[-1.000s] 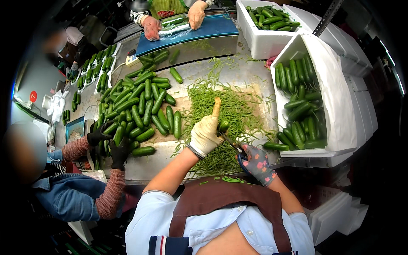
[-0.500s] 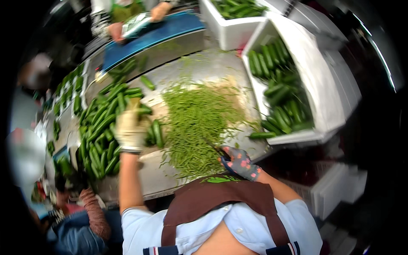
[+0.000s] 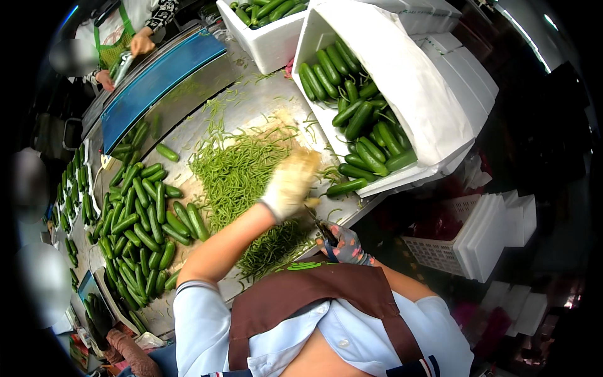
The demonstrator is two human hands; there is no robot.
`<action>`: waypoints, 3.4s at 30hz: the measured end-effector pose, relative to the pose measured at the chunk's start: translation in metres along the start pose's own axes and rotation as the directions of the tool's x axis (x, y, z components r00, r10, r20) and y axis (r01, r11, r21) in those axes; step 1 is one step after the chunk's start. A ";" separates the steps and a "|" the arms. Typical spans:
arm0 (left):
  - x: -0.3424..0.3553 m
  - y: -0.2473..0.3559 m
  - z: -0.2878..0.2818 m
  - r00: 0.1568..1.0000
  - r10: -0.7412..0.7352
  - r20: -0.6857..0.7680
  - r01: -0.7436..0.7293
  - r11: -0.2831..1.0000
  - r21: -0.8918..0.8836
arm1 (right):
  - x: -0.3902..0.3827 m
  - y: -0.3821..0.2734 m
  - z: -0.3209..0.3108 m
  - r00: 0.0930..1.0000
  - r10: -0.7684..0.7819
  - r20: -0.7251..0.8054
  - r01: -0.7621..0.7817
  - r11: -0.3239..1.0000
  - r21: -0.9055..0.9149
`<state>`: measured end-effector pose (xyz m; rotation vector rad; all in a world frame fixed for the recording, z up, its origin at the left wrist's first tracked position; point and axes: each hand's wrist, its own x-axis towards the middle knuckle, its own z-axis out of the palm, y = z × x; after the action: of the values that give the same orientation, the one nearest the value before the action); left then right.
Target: The person peels cucumbers using a handheld peeler, removing the skin in long strips. The peeled cucumbers are placed into a white styrofoam container, while the peels accumulate on the metal table. The person works continuously, handling cucumbers one at a time from a large pile.
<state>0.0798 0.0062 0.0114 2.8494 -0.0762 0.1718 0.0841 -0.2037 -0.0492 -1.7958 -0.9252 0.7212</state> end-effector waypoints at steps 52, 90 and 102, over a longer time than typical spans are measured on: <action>-0.114 0.030 0.046 0.831 -0.381 0.405 -0.138 -0.848 -0.512 | 0.080 -0.063 0.014 0.947 -0.303 -0.109 0.263 0.923 -0.282; -0.071 0.012 -0.036 0.701 -0.609 0.372 -0.597 -0.786 -0.162 | 0.062 -0.047 0.012 0.831 -0.528 -0.174 0.405 0.789 -0.461; -0.074 0.005 -0.012 0.639 -0.658 0.398 -0.594 -0.751 -0.290 | 0.068 -0.039 0.019 0.910 -0.384 -0.155 0.359 0.918 -0.166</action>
<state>0.0048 0.0072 0.0146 -0.1593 0.4857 0.5897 0.0947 -0.1276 -0.0250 -1.6969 -1.1692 0.2492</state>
